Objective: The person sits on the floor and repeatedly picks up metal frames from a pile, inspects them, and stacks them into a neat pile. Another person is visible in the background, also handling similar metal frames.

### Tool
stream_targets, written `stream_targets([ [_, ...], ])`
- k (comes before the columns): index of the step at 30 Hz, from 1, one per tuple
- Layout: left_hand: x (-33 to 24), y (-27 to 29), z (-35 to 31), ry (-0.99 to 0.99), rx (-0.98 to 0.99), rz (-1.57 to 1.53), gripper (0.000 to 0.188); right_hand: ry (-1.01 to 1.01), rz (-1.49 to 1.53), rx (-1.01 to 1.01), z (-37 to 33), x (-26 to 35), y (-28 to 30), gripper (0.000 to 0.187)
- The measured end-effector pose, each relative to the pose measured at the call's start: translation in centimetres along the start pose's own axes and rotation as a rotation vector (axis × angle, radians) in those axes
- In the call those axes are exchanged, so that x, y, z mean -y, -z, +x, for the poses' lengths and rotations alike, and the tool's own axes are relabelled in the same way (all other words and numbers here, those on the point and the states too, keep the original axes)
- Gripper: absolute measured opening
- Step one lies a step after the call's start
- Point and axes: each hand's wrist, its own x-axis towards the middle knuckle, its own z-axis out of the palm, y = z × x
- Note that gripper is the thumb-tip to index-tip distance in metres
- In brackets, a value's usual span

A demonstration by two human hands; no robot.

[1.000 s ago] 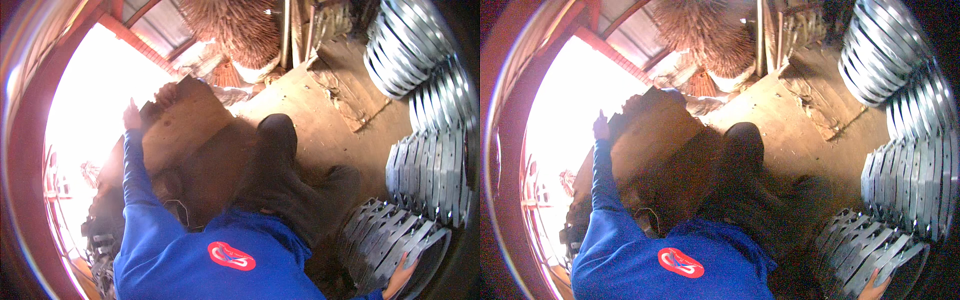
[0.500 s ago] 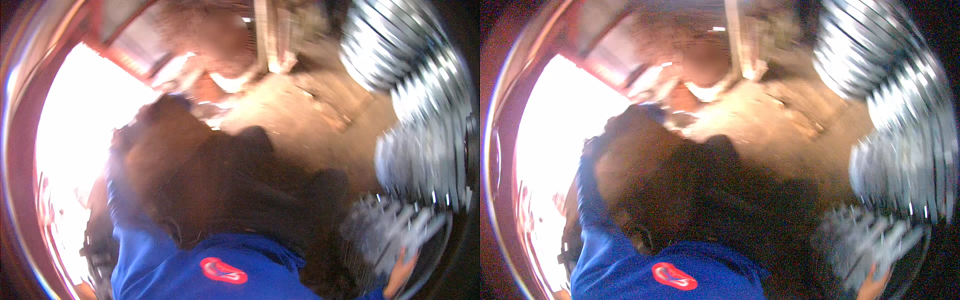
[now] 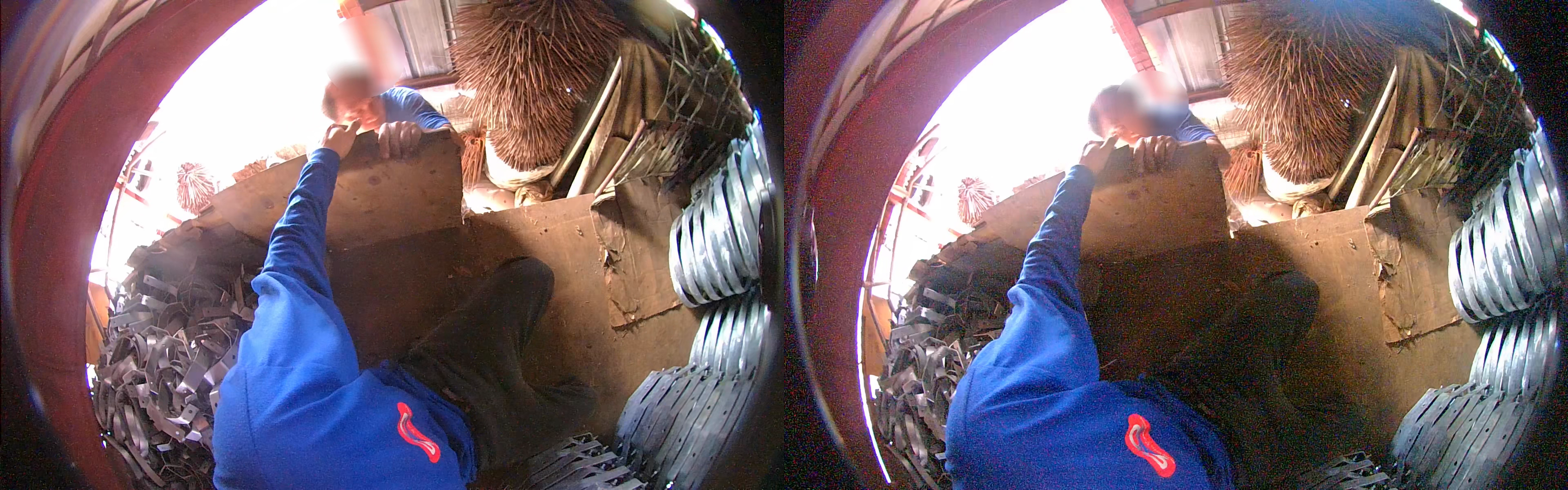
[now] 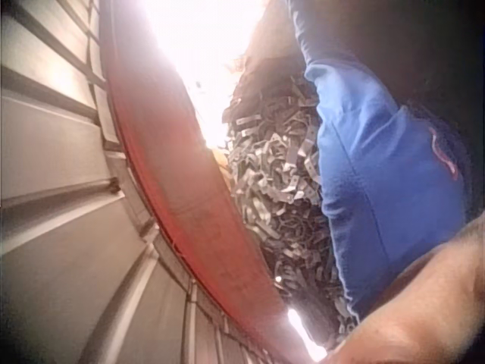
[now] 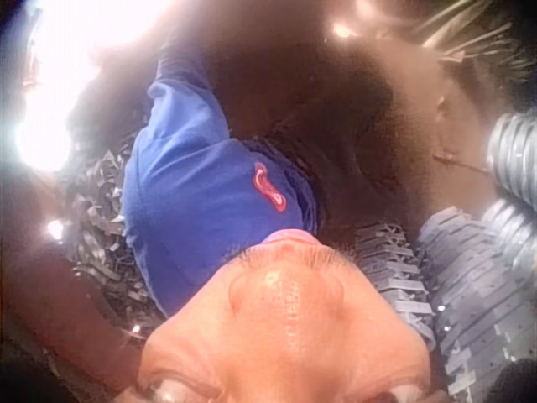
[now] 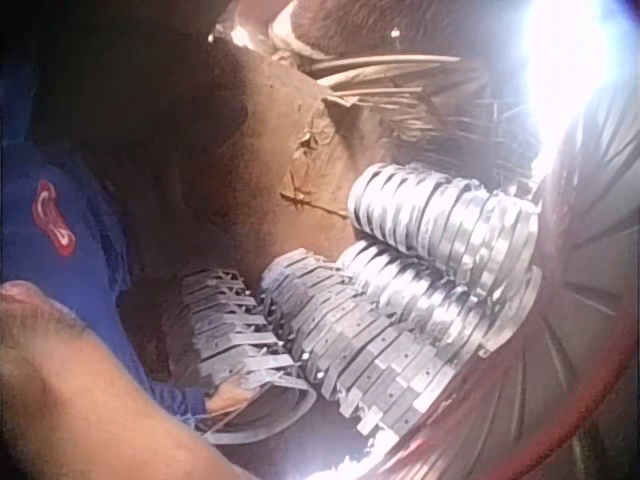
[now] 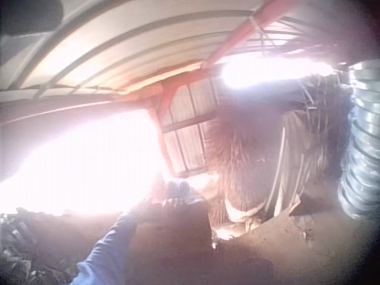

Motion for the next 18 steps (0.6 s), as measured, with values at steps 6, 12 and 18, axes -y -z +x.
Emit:
stream_targets([
  [6,1.4,-1.6,1.4,-0.023,-0.140,-0.008,0.067,-0.020,-0.016,-0.002,-0.8,-1.1,-0.1,0.067],
  [12,3.8,-2.4,2.9,-0.302,-0.205,0.352,0.048,-0.062,-0.024,0.019,-2.4,-4.8,-0.4,0.068],
  [18,6.3,-3.4,5.9,-0.531,-0.148,0.682,0.035,-0.168,0.004,0.055,-3.9,-12.2,-1.3,0.068],
])
